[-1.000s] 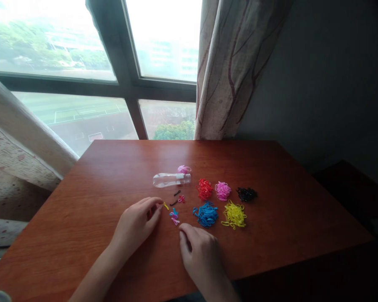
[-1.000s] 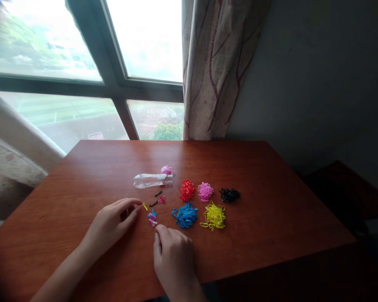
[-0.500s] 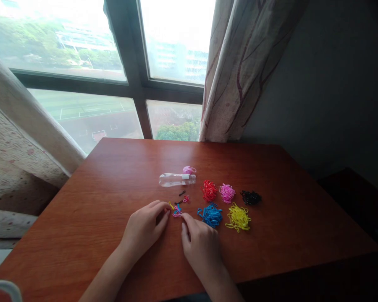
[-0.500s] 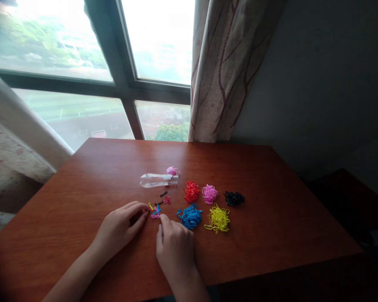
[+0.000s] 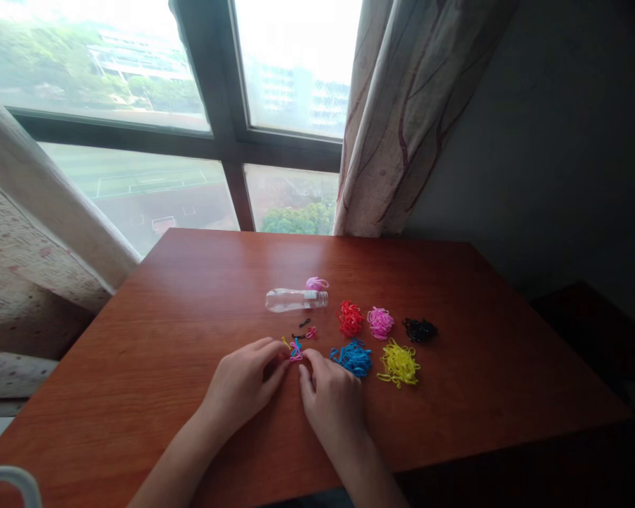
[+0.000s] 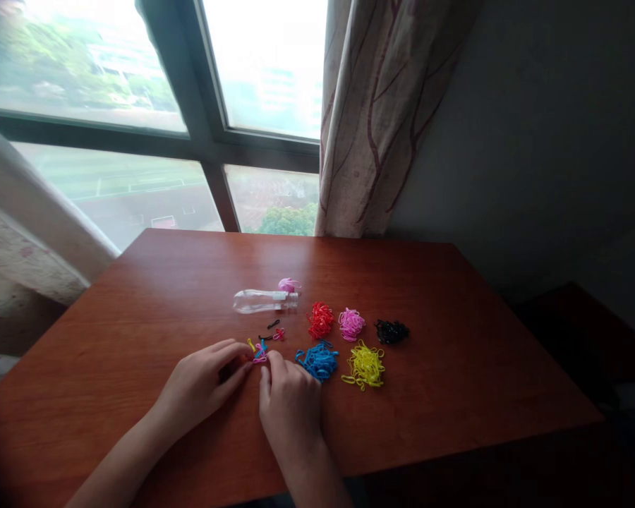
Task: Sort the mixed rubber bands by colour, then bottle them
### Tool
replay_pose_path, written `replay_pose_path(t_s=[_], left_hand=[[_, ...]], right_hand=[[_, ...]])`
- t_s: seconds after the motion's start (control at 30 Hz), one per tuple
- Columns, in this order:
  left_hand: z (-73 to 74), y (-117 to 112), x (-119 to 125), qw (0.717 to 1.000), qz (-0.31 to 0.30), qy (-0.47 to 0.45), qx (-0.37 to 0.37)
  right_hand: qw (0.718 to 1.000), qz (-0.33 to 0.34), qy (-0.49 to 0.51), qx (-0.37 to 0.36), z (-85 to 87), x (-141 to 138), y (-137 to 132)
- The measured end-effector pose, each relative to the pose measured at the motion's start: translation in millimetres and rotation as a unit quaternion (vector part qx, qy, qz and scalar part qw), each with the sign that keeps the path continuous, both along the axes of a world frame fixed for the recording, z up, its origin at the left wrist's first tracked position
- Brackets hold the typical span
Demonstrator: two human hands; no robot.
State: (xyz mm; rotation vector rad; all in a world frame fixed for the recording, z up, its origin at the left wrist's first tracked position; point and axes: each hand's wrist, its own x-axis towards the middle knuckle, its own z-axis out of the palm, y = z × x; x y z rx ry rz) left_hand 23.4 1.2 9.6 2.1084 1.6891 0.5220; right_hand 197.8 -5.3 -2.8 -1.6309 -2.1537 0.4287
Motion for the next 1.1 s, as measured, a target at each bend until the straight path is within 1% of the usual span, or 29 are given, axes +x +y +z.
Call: replay_pose_path(t_s=[0.17, 0.37, 0.5, 0.9, 1.1], left_hand=[[-0.9, 0.6, -0.7, 1.000, -0.016, 0.007, -0.007], [-1.9, 1.2, -2.9, 0.999, -0.034, 0.005, -0.013], [-1.3, 1.6, -2.6, 0.999, -0.033, 0.000, -0.013], [3.5, 0.3, -4.0, 0.998, -0.063, -0.016, -0.007], [2.1, -1.1, -4.8, 0.998, -0.066, -0.019, -0.004]], right_hand=[[1.000, 0.001, 0.010, 0.002, 0.0, -1.7, 1.2], [1.000, -0.001, 0.014, 0.019, -4.6, -2.5, 1.6], [0.999, 0.009, 0.003, 0.030, -5.7, -2.4, 0.9], [0.999, 0.006, 0.022, 0.030, -7.4, -1.9, -0.8], [0.999, 0.005, 0.019, 0.033, -6.0, -1.8, -1.3]])
